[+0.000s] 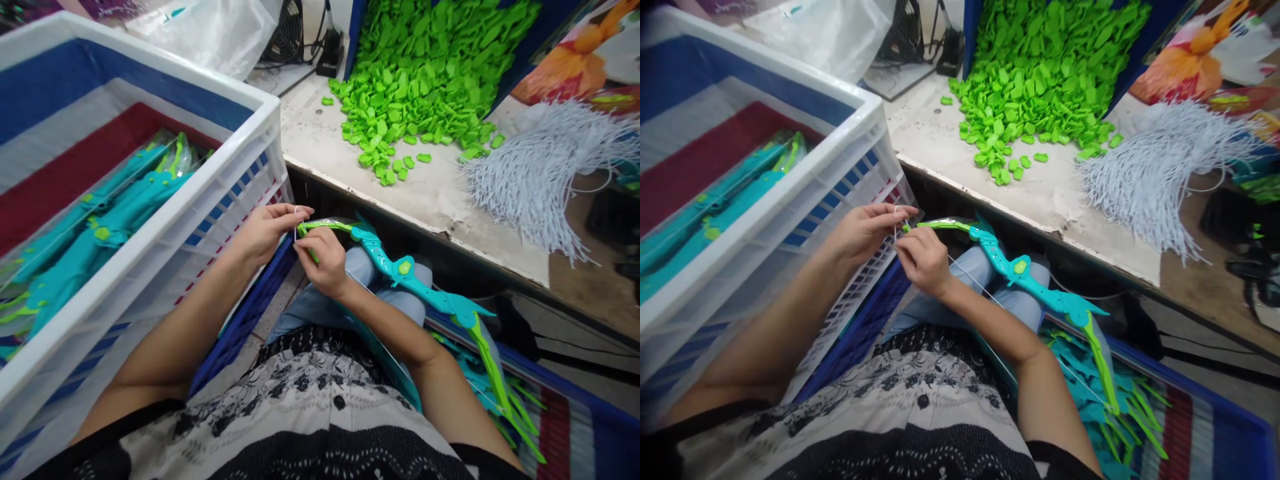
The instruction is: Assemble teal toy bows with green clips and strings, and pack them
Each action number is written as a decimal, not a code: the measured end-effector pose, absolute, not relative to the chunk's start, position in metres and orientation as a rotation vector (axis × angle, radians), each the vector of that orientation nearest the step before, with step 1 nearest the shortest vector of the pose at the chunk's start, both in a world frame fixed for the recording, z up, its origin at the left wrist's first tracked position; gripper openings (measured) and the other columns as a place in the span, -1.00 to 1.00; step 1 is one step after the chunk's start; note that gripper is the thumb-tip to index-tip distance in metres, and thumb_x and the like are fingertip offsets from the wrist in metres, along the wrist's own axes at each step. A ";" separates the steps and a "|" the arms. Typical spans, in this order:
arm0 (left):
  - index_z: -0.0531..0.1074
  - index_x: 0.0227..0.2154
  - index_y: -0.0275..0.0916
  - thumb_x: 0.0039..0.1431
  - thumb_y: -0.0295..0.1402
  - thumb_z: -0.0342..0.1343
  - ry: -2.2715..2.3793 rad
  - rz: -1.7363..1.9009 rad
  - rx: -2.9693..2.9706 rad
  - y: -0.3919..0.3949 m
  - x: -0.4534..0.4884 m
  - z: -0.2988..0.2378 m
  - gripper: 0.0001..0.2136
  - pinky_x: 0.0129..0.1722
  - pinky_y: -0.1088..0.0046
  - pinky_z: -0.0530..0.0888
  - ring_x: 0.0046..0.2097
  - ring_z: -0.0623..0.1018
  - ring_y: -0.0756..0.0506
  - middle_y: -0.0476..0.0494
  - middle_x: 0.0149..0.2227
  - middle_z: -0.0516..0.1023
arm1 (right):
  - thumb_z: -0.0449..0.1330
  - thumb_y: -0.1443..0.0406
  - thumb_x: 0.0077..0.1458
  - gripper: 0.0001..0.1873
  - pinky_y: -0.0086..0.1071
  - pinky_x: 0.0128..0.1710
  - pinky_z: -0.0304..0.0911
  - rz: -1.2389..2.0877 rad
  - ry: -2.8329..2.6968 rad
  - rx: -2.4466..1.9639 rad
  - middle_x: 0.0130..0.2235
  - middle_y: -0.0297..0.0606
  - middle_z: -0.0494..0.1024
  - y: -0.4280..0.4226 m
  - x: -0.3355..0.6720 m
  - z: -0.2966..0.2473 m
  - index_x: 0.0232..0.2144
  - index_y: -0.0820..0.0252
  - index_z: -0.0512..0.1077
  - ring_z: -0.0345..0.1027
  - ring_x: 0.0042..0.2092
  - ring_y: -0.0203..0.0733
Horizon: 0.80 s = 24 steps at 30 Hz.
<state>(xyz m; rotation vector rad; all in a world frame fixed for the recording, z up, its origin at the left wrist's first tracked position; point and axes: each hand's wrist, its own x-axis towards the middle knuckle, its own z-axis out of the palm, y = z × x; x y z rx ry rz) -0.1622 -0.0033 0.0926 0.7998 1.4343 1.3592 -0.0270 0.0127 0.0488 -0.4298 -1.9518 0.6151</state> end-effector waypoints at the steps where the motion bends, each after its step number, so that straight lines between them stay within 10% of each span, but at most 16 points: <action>1: 0.52 -0.47 -0.32 -0.16 -0.29 0.29 1.506 1.362 0.860 -0.007 -0.165 0.098 -0.79 -0.30 0.48 0.43 -0.33 0.52 -0.04 -0.17 -0.33 0.59 | 0.10 0.35 0.16 -0.92 -0.28 -0.22 0.29 0.653 -1.912 -0.471 -0.37 -0.28 0.40 0.010 -0.030 0.043 -0.39 0.14 0.37 0.30 -0.26 -0.24; 8: 0.37 -0.42 -0.27 -0.04 -0.35 0.18 1.510 1.588 0.798 -0.025 -0.157 0.108 -0.86 -0.64 0.60 0.33 -0.60 0.43 0.06 -0.03 -0.52 0.52 | 0.12 0.31 0.16 -0.91 -0.41 -0.31 0.30 0.906 -1.664 -0.600 -0.37 -0.32 0.41 0.017 -0.047 0.048 -0.39 0.17 0.40 0.32 -0.30 -0.33; 24: 0.40 -0.49 -0.31 -0.14 -0.32 0.23 1.412 1.499 0.588 -0.027 -0.151 0.105 -0.82 -0.57 0.53 0.46 -0.59 0.46 0.04 -0.02 -0.58 0.48 | 0.01 0.34 0.22 -0.67 -0.41 -0.25 0.29 0.857 -1.920 -0.484 -0.26 -0.29 0.35 0.037 -0.039 0.066 0.00 0.07 0.41 0.29 -0.25 -0.34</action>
